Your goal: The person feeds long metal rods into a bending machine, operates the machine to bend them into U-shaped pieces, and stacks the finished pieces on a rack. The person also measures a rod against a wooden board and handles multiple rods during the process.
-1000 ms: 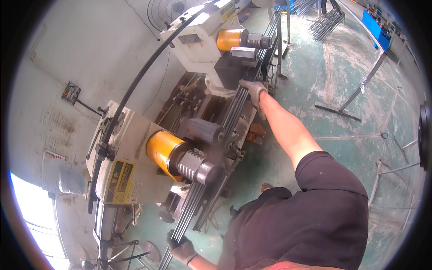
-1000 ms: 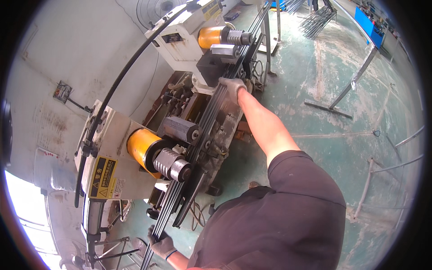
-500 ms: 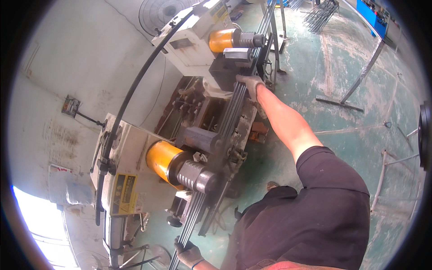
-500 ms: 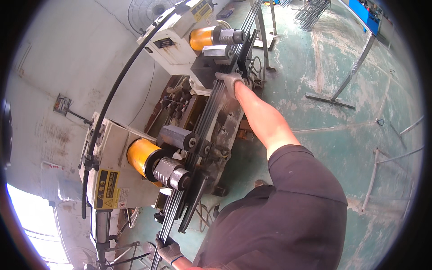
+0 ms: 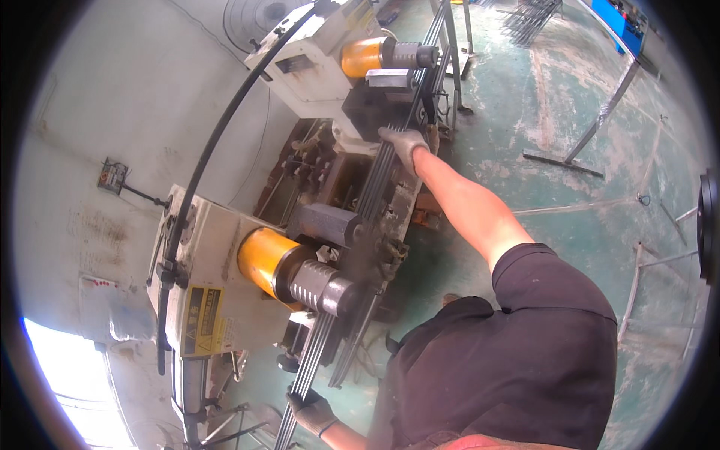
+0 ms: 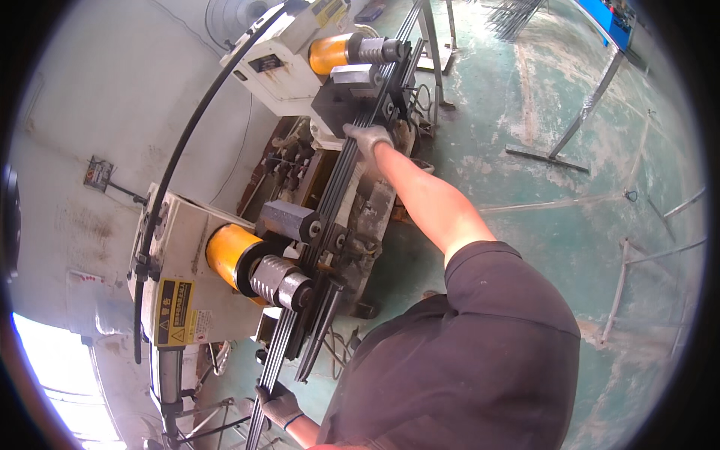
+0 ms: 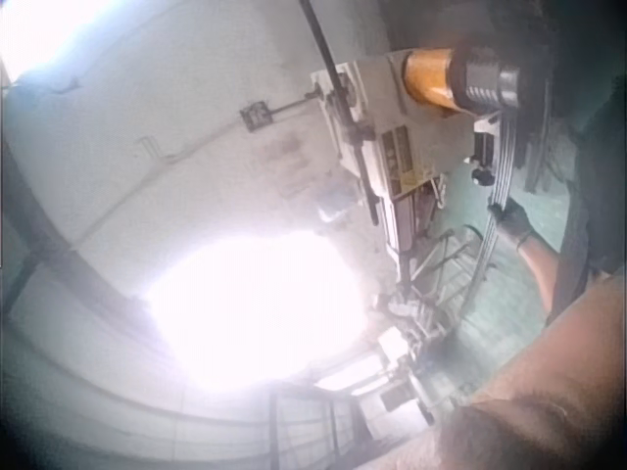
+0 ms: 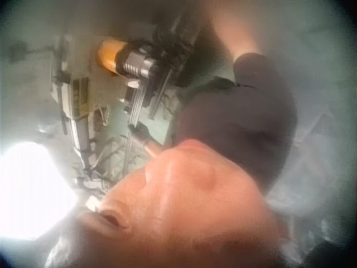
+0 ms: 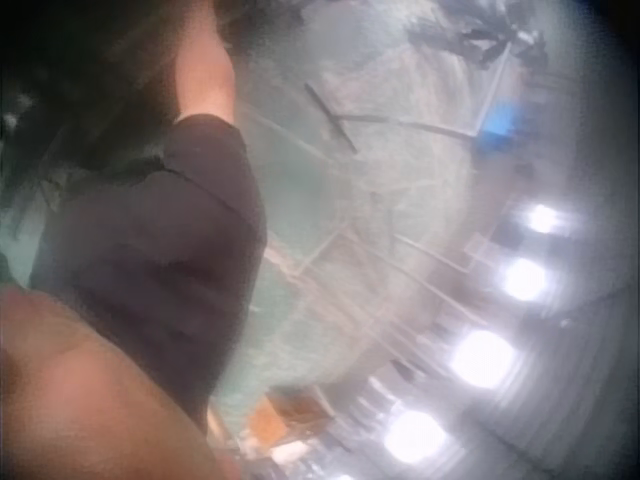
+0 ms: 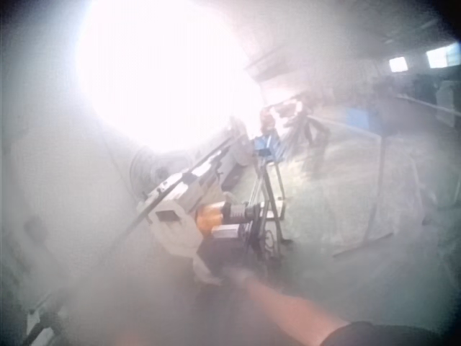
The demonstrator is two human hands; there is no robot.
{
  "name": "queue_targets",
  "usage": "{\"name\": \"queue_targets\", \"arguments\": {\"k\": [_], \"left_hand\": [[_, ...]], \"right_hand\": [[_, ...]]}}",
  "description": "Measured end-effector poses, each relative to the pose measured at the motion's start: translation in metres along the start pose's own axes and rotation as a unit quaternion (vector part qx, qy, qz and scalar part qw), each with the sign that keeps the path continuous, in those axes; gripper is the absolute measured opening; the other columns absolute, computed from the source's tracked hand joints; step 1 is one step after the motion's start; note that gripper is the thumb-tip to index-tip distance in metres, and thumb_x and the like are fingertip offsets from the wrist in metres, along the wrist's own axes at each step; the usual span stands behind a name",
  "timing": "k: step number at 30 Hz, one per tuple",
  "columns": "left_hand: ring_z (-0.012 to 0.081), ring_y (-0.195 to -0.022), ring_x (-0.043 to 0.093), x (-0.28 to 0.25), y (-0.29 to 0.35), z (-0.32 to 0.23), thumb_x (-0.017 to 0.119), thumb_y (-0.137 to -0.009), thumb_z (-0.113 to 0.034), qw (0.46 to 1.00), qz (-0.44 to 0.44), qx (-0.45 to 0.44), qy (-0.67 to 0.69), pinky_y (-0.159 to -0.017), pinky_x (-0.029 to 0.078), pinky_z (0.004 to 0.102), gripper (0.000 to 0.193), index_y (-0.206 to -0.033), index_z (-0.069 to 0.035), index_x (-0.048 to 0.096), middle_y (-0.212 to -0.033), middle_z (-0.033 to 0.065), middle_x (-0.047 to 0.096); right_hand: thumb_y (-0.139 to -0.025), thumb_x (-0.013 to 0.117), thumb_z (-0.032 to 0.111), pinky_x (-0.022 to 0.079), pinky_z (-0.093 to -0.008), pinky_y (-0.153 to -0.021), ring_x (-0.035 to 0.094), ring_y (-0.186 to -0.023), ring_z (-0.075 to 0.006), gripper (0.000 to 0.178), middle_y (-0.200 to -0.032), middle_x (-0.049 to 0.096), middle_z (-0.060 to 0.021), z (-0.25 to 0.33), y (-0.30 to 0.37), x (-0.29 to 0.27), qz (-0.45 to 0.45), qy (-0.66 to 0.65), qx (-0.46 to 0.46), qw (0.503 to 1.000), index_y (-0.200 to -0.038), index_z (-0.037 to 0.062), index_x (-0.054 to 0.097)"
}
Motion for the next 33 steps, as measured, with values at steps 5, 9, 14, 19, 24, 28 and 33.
{"name": "queue_targets", "arguments": {"k": [5, 9, 14, 19, 24, 28, 33], "left_hand": [[0.0243, -0.113, 0.074, 0.007, 0.014, 0.005, 0.068, -0.112, -0.015, 1.000, -0.011, 0.001, -0.025, -0.108, 0.061, 0.0352, 0.030, -0.128, 0.010, 0.073, -0.123, 0.0171, 0.079], [0.0249, -0.113, 0.074, 0.012, 0.027, 0.006, 0.072, -0.110, -0.017, 0.999, -0.022, -0.009, -0.026, -0.106, 0.060, 0.0367, 0.032, -0.127, 0.010, 0.073, -0.123, 0.0181, 0.078], [0.0249, -0.107, 0.075, 0.011, 0.020, 0.011, 0.075, -0.108, -0.016, 1.000, -0.020, -0.023, 0.003, -0.103, 0.060, 0.0370, 0.029, -0.122, 0.010, 0.074, -0.115, 0.0168, 0.079], [0.0235, -0.096, 0.076, -0.005, 0.011, 0.004, 0.080, -0.104, -0.018, 1.000, -0.017, 0.002, -0.013, -0.099, 0.061, 0.0354, 0.023, -0.108, 0.004, 0.077, -0.105, 0.0138, 0.081], [0.0223, -0.099, 0.078, -0.037, -0.005, -0.009, 0.082, -0.101, -0.015, 0.999, -0.035, -0.015, 0.014, -0.100, 0.061, 0.0338, 0.020, -0.111, 0.003, 0.080, -0.111, 0.0139, 0.084], [0.0219, -0.098, 0.078, -0.063, -0.017, -0.007, 0.082, -0.101, -0.013, 0.998, -0.014, -0.055, 0.028, -0.097, 0.062, 0.0332, 0.018, -0.110, 0.003, 0.080, -0.111, 0.0138, 0.084], [0.0212, -0.097, 0.077, -0.035, 0.000, 0.006, 0.081, -0.103, -0.016, 0.999, -0.026, -0.021, 0.006, -0.097, 0.061, 0.0331, 0.019, -0.108, 0.002, 0.079, -0.108, 0.0129, 0.083]], "right_hand": [[-0.095, 0.086, 0.042, 0.056, -0.0368, -0.076, 0.073, -0.080, -0.0205, 0.044, -0.100, 0.080, -0.0085, -0.024, 0.007, 0.005, 0.006, 0.011, -0.041, 0.999, -0.108, -0.0001, 0.081], [-0.095, 0.085, 0.042, 0.055, -0.0382, -0.073, 0.072, -0.079, -0.0197, 0.042, -0.096, 0.080, -0.0066, -0.017, 0.016, 0.006, 0.013, 0.014, -0.035, 0.999, -0.106, 0.0012, 0.081], [-0.097, 0.082, 0.039, 0.054, -0.0404, -0.069, 0.073, -0.079, -0.0190, 0.038, -0.094, 0.081, -0.0060, -0.024, 0.000, 0.000, 0.009, 0.024, -0.035, 0.999, -0.105, 0.0019, 0.081], [-0.097, 0.082, 0.033, 0.055, -0.0390, -0.075, 0.074, -0.084, -0.0199, 0.035, -0.099, 0.082, -0.0083, -0.022, 0.020, 0.012, 0.036, 0.004, -0.027, 0.999, -0.107, -0.0004, 0.081], [-0.094, 0.084, 0.024, 0.057, -0.0369, -0.080, 0.075, -0.088, -0.0206, 0.035, -0.103, 0.081, -0.0106, -0.024, 0.031, 0.022, 0.041, -0.048, -0.031, 0.998, -0.113, -0.0053, 0.079], [-0.094, 0.085, 0.027, 0.058, -0.0362, -0.081, 0.075, -0.087, -0.0217, 0.043, -0.102, 0.080, -0.0108, -0.007, 0.060, 0.025, 0.033, -0.026, -0.032, 0.999, -0.118, -0.0077, 0.077], [-0.092, 0.087, 0.037, 0.055, -0.0364, -0.078, 0.072, -0.081, -0.0198, 0.048, -0.096, 0.079, -0.0105, -0.013, 0.028, 0.011, 0.009, -0.009, -0.027, 1.000, -0.109, -0.0070, 0.080]]}}
Point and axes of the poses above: each hand's wrist, its own y-axis away from the middle knuckle, its own x-axis out of the palm, z = x × y, the point moved 9 cm from there along -y, towards the middle knuckle
